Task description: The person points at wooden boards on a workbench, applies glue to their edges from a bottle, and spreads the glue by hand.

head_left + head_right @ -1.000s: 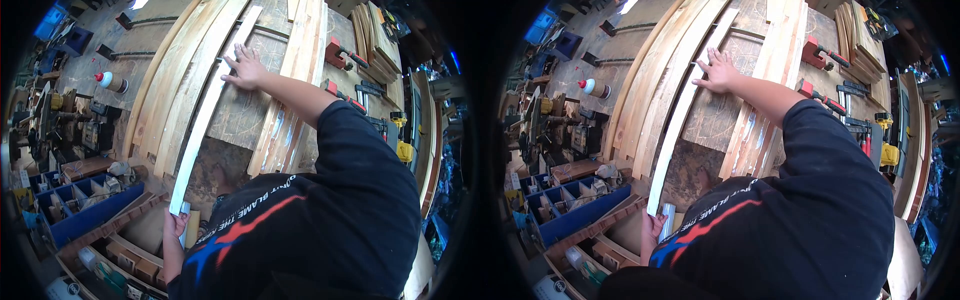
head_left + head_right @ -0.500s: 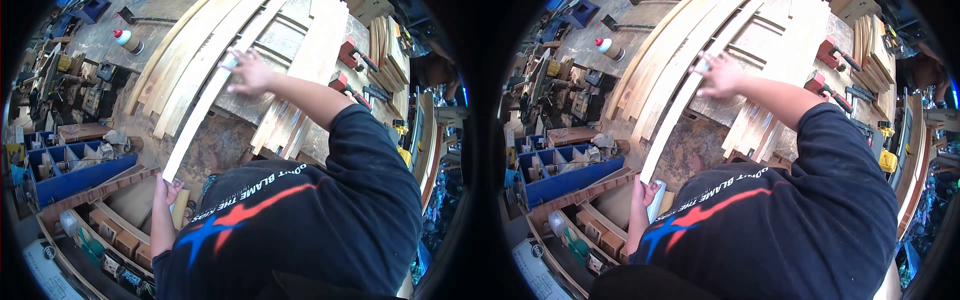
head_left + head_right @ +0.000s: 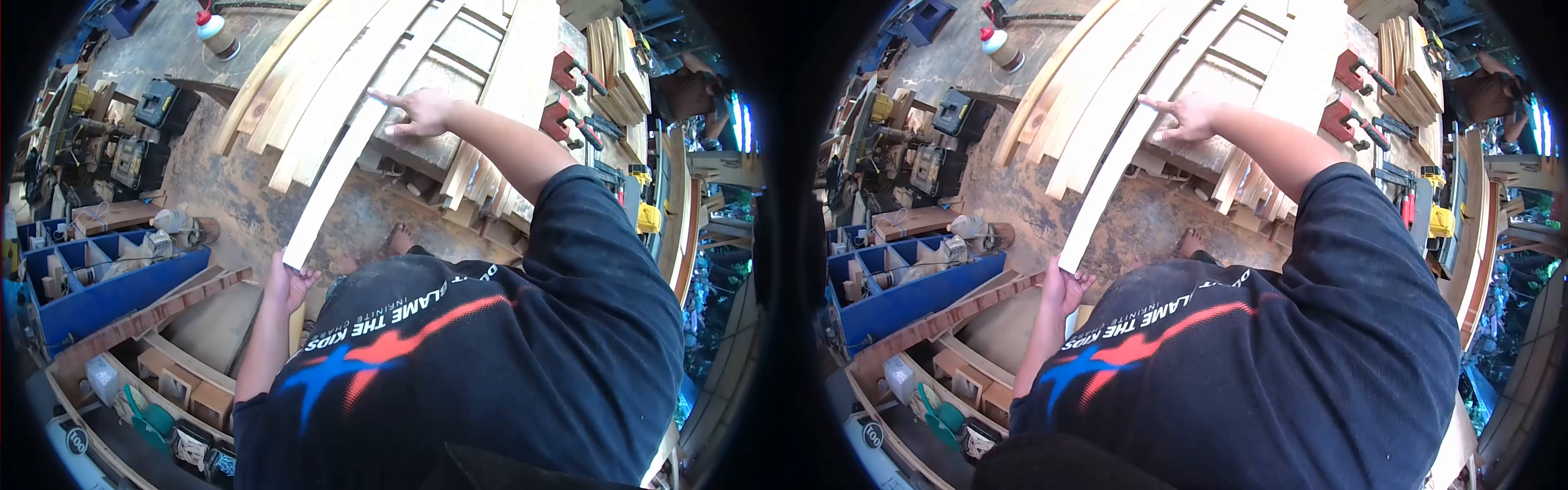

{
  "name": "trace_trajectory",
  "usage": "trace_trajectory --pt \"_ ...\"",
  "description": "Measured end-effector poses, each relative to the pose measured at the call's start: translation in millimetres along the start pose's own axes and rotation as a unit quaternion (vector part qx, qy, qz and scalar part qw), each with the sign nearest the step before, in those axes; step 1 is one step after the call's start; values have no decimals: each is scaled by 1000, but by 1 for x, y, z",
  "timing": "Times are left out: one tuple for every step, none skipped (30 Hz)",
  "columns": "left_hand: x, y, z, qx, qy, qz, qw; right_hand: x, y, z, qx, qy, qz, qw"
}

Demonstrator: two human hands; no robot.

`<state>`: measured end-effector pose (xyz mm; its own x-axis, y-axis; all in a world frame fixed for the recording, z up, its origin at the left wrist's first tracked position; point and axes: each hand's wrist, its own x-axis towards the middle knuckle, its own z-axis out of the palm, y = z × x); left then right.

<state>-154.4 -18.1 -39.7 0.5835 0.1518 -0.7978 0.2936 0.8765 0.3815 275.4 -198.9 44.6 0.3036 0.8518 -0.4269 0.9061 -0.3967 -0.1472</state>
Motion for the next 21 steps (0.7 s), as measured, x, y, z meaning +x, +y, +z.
trace_trajectory --pt "-2 0 -2 0 -6 -4 1000 -7 -17 -4 7 -13 -14 1000" --pt "-2 1 -9 6 -46 -16 999 -11 -33 -9 -6 -56 -1 998" --pt "-1 2 -12 6 -58 -17 998 -14 -44 -8 8 -49 -4 999" --pt "0 2 -14 6 -70 -22 997 -18 -55 -4 25 -45 -5 999" --pt "0 0 -17 5 -81 -29 996 -23 -66 2 42 -42 -6 998" --pt "0 1 -19 0 -109 -31 994 -27 -75 4 34 -33 -5 999" --pt "2 2 -20 2 -126 -37 991 -32 -86 8 26 -26 -5 999" --pt "4 2 -22 3 -139 -47 989 -37 -99 15 21 -22 -7 1000" --pt "6 3 -24 4 -151 -55 987 -41 -111 22 16 -17 -11 1000" --pt "7 4 -24 7 -150 -61 987 -46 -122 28 47 -16 -17 999" --pt "7 3 -24 4 -160 -67 985 -50 -134 35 65 -20 -24 997" --pt "8 3 -25 0 -170 -71 983 -52 -146 41 83 -22 -32 996" --pt "9 3 -27 -2 -182 -73 981 -55 -155 46 101 -22 -40 994" --pt "14 0 -33 -14 -186 -82 979 -57 -164 64 107 26 -66 992" --pt "14 0 -34 -11 -195 -86 977 -59 -171 80 110 51 -82 989" --pt "14 0 -33 -10 -204 -89 975 -63 -184 81 128 40 -76 988" --pt "15 0 -33 -8 -213 -94 972 -68 -198 83 145 28 -68 987" --pt "15 -1 -34 -7 -216 -98 971 -70 -210 87 151 35 -71 985" --pt "17 -1 -34 -6 -219 -100 971 -72 -220 91 176 32 -72 981" --pt "18 -2 -34 -7 -223 -99 970 -74 -230 92 198 29 -76 977" --pt "20 -4 -35 -7 -227 -99 969 -77 -239 93 219 26 -81 972"
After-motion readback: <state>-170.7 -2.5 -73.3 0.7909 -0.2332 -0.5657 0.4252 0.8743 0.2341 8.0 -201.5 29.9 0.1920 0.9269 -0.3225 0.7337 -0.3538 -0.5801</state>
